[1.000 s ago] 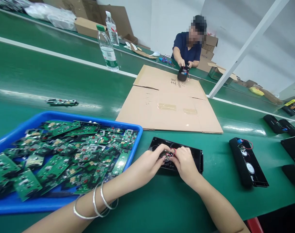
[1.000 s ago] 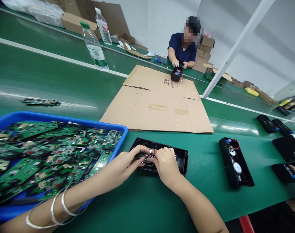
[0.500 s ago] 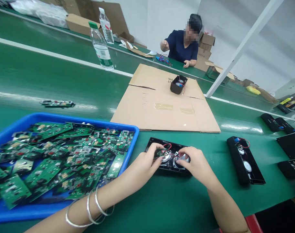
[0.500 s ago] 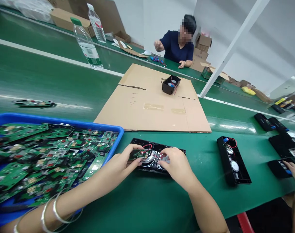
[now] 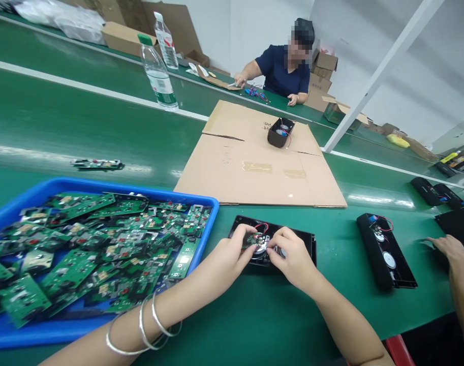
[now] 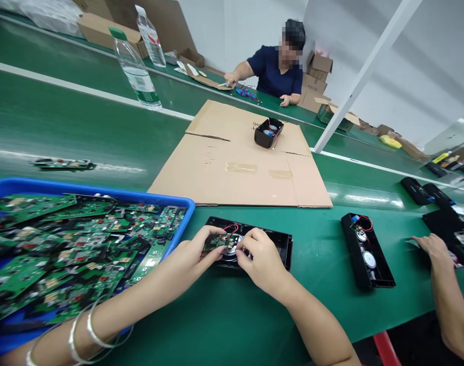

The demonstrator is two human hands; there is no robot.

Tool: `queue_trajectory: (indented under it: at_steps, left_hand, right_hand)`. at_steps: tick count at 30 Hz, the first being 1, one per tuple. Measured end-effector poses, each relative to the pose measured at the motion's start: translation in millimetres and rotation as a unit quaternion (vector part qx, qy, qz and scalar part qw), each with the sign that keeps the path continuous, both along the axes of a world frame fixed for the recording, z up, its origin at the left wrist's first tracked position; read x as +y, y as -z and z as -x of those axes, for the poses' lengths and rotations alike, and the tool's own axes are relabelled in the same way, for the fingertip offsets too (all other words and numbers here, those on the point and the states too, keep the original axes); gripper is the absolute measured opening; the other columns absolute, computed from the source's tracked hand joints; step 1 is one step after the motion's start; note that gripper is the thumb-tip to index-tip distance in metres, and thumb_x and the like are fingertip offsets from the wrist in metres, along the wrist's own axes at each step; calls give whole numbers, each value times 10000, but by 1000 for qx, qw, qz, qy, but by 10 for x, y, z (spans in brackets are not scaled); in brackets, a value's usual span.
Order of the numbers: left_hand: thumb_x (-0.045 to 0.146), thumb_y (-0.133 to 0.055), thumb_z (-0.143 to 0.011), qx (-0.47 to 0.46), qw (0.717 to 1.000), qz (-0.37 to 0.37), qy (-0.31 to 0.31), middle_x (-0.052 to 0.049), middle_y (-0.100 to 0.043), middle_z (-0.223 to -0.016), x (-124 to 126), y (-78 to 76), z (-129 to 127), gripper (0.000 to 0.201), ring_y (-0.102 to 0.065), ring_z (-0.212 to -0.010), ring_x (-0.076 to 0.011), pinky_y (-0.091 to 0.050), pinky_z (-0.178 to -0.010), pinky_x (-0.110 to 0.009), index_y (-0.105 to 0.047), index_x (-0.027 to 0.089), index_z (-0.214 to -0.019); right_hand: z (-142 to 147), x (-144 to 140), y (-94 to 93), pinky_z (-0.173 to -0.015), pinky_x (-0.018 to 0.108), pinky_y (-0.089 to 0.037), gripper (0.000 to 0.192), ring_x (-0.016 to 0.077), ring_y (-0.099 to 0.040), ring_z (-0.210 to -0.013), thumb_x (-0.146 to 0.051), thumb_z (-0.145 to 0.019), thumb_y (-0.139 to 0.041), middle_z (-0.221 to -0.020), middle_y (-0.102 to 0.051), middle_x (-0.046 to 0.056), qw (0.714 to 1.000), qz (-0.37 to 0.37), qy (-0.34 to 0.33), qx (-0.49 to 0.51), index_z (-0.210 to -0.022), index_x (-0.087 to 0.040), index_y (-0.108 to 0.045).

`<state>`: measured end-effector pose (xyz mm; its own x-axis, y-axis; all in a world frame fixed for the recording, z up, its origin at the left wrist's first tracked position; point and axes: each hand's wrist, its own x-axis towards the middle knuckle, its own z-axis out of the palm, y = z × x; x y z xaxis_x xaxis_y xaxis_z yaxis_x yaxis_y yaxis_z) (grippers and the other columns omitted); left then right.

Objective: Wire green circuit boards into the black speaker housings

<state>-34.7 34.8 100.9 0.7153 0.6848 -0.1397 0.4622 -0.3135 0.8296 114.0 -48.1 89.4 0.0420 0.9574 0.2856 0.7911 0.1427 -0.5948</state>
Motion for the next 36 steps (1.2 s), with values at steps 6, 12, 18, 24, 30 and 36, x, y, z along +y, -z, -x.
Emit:
queue_trajectory:
  at_steps: [6,12,18,24,30,36]
  left_hand:
    - [351,-342,-796,-5,1000,17,13,18,-503,-561,-10,17,12,273,-565,-561,-211,-360,-509,-263,-442,185,-989]
    - [363,-348,-796,-11,999,29,15,-15,-586,-624,29,39,4,280,-583,-570,-214,-374,-505,-269,-444,185,-991]
    - [365,-355,-802,-18,999,40,20,-31,-618,-659,41,55,5,280,-614,-618,-223,-413,-532,-279,-441,190,-1003]
    - [328,-341,-821,-28,999,11,26,-25,-588,-642,7,46,-1,260,-614,-671,-231,-403,-554,-275,-453,180,-1003]
    - [243,-323,-836,-38,997,-31,67,10,-526,-565,18,11,3,237,-608,-709,-222,-391,-578,-255,-466,176,-1014]
    - [230,-326,-844,-60,993,-39,99,-13,-624,-714,34,21,32,247,-614,-679,-192,-401,-568,-241,-480,206,-1034]
  right_hand:
    - [17,38,94,-587,268,-353,246,148,-385,-651,-99,-855,-411,-725,-529,48,962,-123,-9,-241,-652,-153,-540]
    - [-18,47,107,-571,266,-313,290,142,-370,-646,-91,-879,-388,-697,-538,44,937,-184,-50,-294,-640,-141,-545]
    - [-33,46,105,-568,275,-292,282,142,-369,-647,-90,-878,-398,-697,-532,45,927,-196,-67,-312,-650,-133,-557]
    - [-5,47,76,-547,285,-263,321,149,-352,-618,-80,-876,-376,-647,-493,45,911,-201,-91,-349,-614,-139,-551]
    - [-9,58,132,-557,273,-278,289,137,-377,-623,-114,-888,-409,-658,-518,38,932,-193,-68,-300,-642,-134,-560]
    - [-10,74,151,-569,255,-293,358,126,-390,-607,-240,-937,-350,-626,-498,27,956,-164,-27,-240,-675,-142,-573]
